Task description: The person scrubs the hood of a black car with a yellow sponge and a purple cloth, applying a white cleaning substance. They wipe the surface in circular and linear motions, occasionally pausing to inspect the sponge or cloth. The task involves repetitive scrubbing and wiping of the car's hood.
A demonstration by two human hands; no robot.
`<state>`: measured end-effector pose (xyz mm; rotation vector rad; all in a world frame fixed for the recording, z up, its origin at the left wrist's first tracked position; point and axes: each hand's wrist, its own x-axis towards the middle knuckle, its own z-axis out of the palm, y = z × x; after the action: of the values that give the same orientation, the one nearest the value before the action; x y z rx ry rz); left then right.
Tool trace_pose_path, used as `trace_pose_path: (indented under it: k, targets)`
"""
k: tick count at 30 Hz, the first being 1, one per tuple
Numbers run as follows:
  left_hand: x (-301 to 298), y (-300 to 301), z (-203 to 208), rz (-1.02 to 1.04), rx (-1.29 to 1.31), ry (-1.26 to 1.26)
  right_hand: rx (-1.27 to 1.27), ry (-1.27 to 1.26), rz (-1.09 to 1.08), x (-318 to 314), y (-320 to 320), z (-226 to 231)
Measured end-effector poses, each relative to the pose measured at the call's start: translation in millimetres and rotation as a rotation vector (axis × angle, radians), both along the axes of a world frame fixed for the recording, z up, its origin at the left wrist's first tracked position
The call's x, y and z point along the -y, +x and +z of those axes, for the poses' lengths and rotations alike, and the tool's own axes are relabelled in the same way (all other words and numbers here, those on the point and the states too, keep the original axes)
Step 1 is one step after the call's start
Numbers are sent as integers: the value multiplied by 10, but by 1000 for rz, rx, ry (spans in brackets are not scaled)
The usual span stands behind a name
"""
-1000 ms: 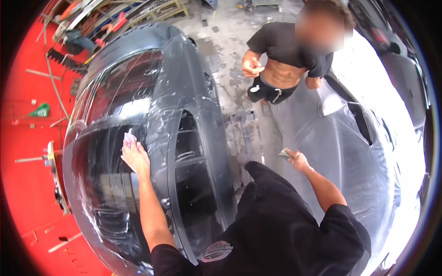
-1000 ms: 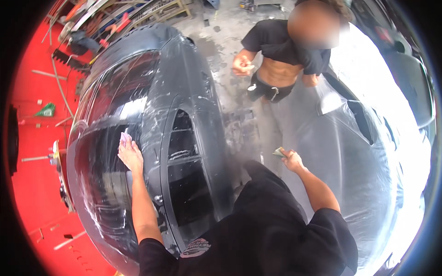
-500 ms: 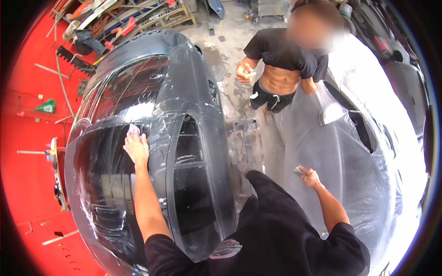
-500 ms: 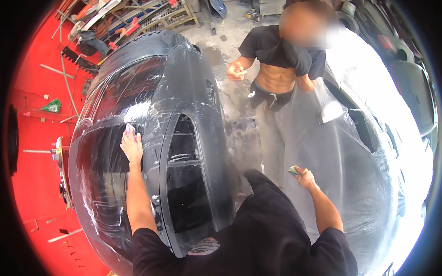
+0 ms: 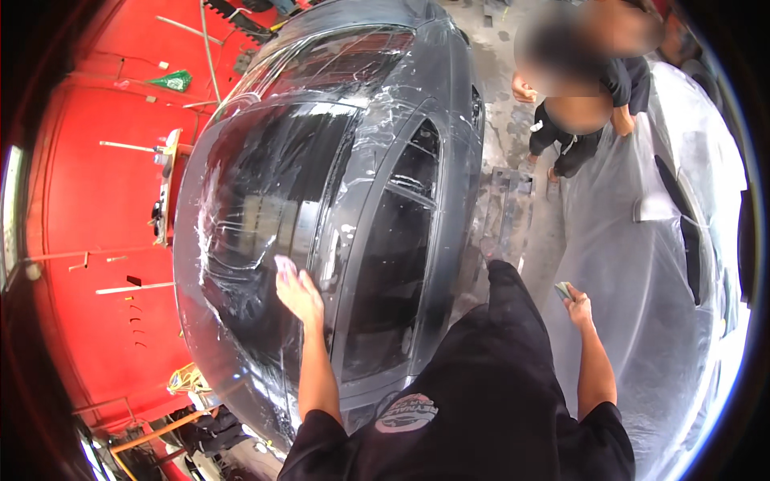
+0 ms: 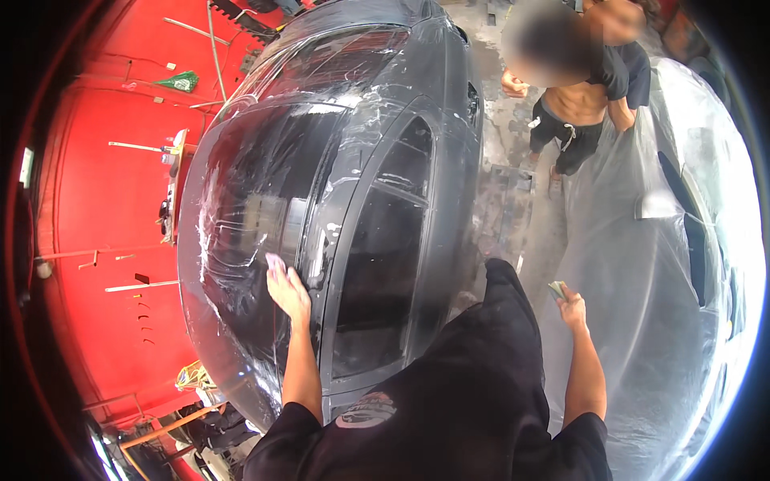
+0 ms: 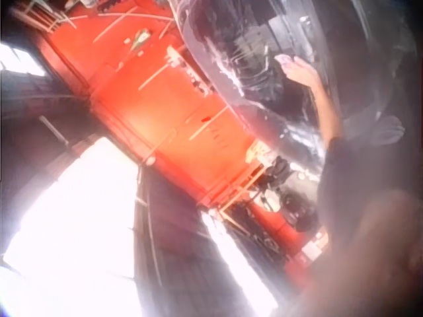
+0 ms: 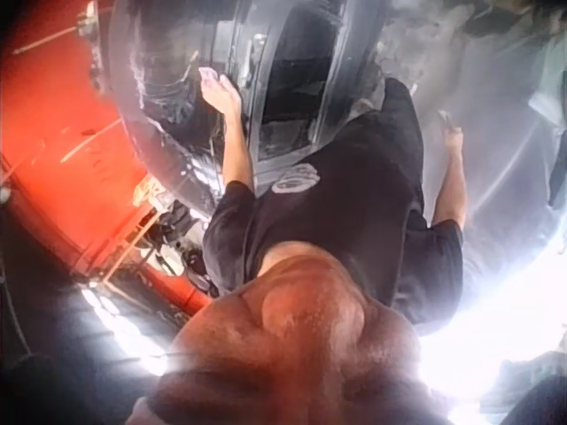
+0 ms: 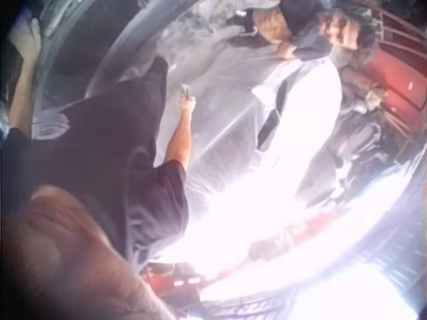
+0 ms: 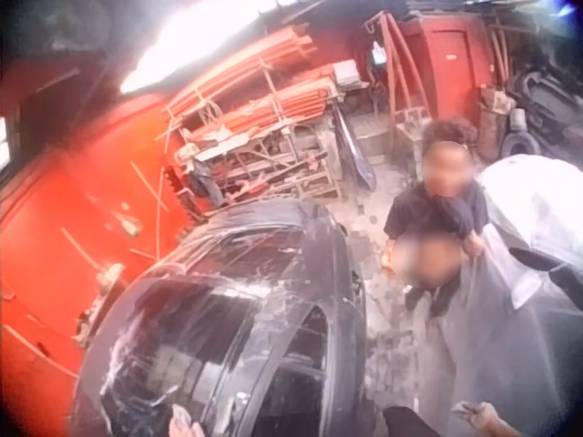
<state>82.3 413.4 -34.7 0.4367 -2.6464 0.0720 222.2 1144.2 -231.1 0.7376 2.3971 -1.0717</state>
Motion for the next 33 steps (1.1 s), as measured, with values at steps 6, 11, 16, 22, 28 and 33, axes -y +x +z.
trace_pose_path:
  k: [6,11,16,22,28,33]
  targets:
    - [357,590,103,47,123,-22,59,35,-127,-219,769,-417]
    - [102,-205,78,-149,29,37,64,136,-146,-473,1465,-676]
    - [-343,-1553,0,-326,74,48,125,91,-192,-630,1364,-570]
    - [-356,-3002,-300,-406,12,325,182,-17,-129,-670,7,-118]
    - [-1070,-2870,263,-422,189,256,0,10,-195,-880,-432,-15]
    - [-1394,-1654,-1,-264,383,-212,-24,15,-254,-880,-328,-426]
